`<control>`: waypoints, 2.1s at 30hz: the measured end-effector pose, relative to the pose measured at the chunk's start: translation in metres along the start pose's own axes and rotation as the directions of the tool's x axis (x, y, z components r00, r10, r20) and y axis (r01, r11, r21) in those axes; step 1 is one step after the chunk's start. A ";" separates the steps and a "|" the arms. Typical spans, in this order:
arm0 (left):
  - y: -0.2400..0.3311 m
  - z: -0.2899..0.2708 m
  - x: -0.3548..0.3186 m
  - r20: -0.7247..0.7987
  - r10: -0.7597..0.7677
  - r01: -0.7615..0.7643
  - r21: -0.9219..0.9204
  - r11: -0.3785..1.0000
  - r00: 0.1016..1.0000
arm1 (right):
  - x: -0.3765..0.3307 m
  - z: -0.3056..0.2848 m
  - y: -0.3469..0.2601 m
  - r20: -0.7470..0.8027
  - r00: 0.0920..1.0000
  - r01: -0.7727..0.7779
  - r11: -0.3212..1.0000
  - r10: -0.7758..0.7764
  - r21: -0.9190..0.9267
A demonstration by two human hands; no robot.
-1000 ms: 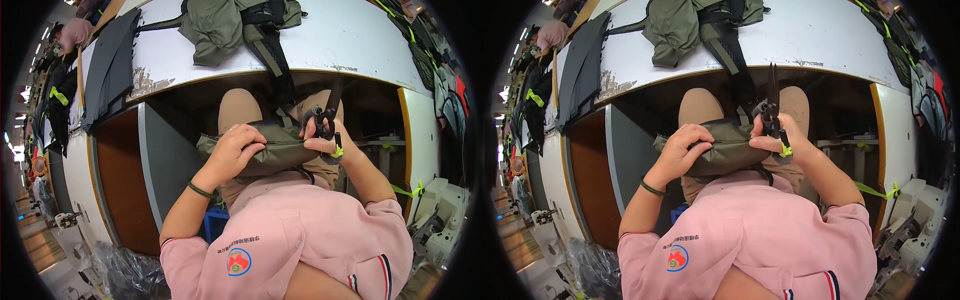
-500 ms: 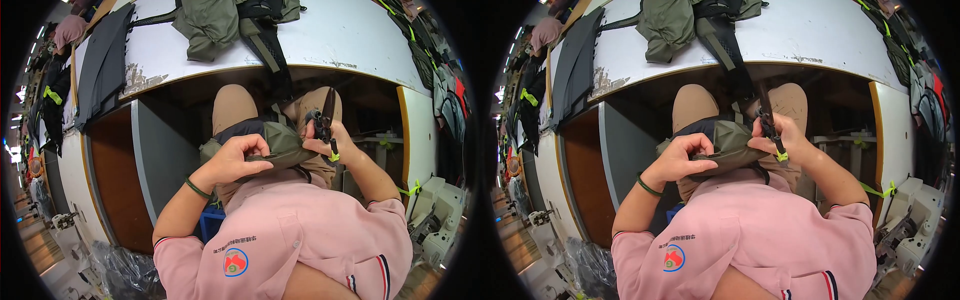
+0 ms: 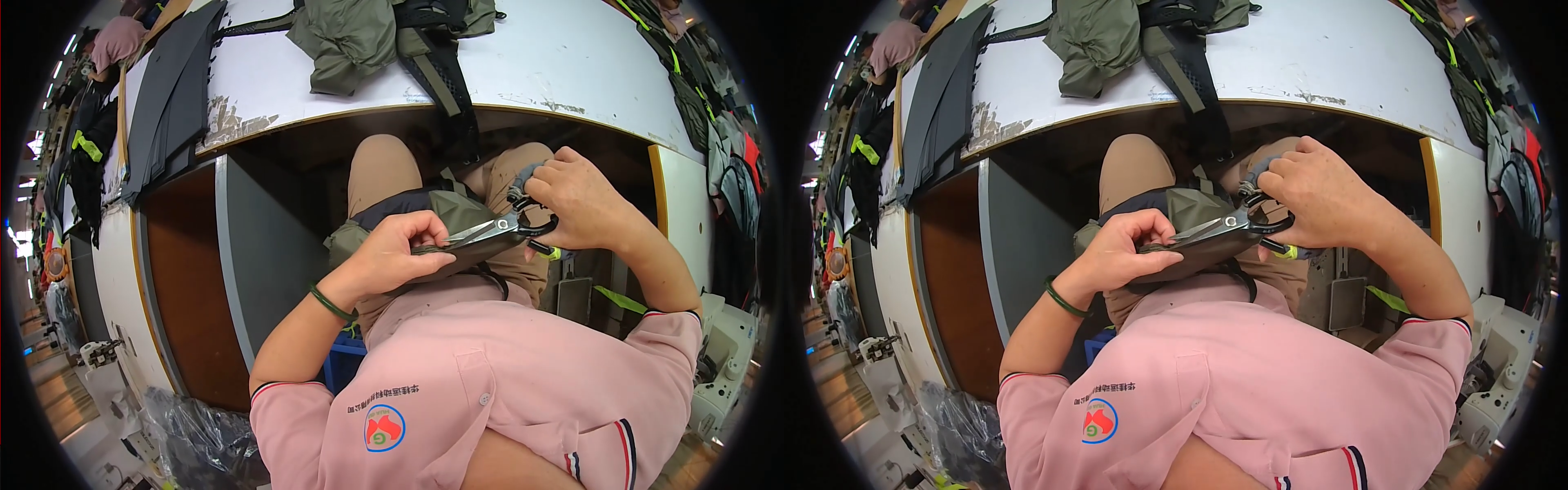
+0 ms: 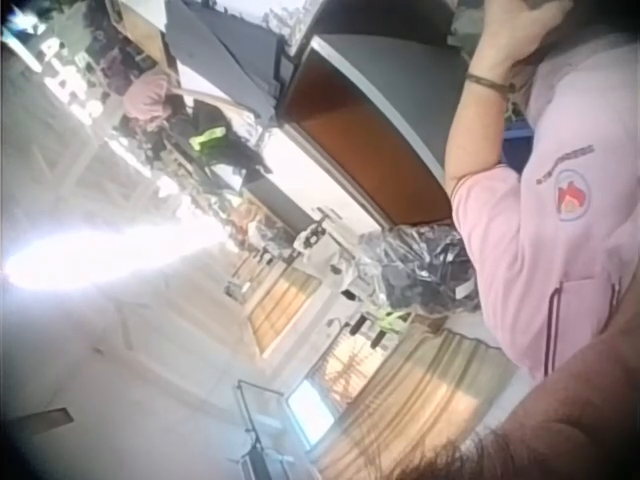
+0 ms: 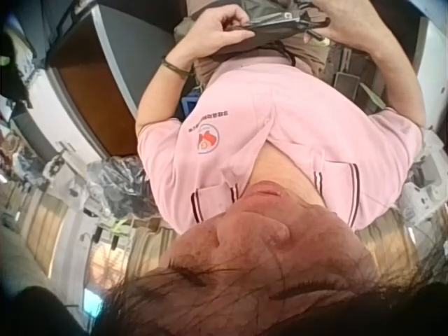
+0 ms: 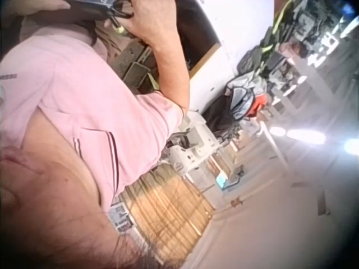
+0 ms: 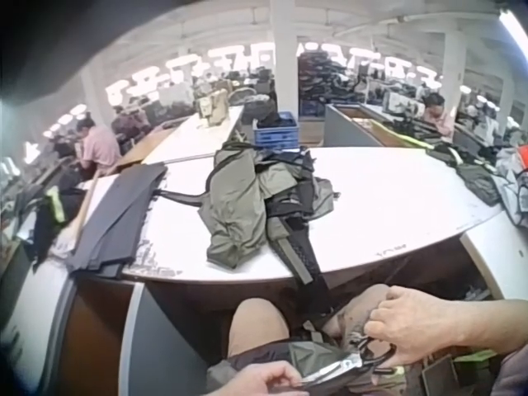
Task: Trimming loose threads and edges of a green fabric vest using scissors.
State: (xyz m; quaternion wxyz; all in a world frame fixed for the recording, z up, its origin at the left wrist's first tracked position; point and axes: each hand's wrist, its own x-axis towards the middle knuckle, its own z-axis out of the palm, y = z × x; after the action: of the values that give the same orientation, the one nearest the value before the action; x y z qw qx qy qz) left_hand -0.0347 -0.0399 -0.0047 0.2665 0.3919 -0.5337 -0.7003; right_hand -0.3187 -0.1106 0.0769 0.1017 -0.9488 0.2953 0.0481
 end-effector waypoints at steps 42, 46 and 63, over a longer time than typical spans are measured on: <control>-0.003 -0.011 0.004 0.032 0.007 -0.003 -0.115 0.993 0.999 | 0.008 0.014 0.007 0.045 0.998 -0.063 0.950 0.052 0.307; -0.002 -0.011 0.006 0.025 0.021 -0.019 -0.106 0.994 0.999 | 0.002 0.009 0.013 0.076 0.996 -0.057 0.975 0.042 0.213; -0.002 -0.010 0.002 0.024 0.034 -0.032 -0.082 0.996 0.999 | 0.008 0.010 0.015 0.125 0.992 -0.054 0.980 0.031 0.190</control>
State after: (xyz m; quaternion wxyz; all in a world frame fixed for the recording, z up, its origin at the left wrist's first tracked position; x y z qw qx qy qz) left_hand -0.0278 -0.0465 -0.0087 0.2873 0.3630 -0.5142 -0.7220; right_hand -0.3207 -0.1248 0.0639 0.2100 -0.9232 0.3122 0.0789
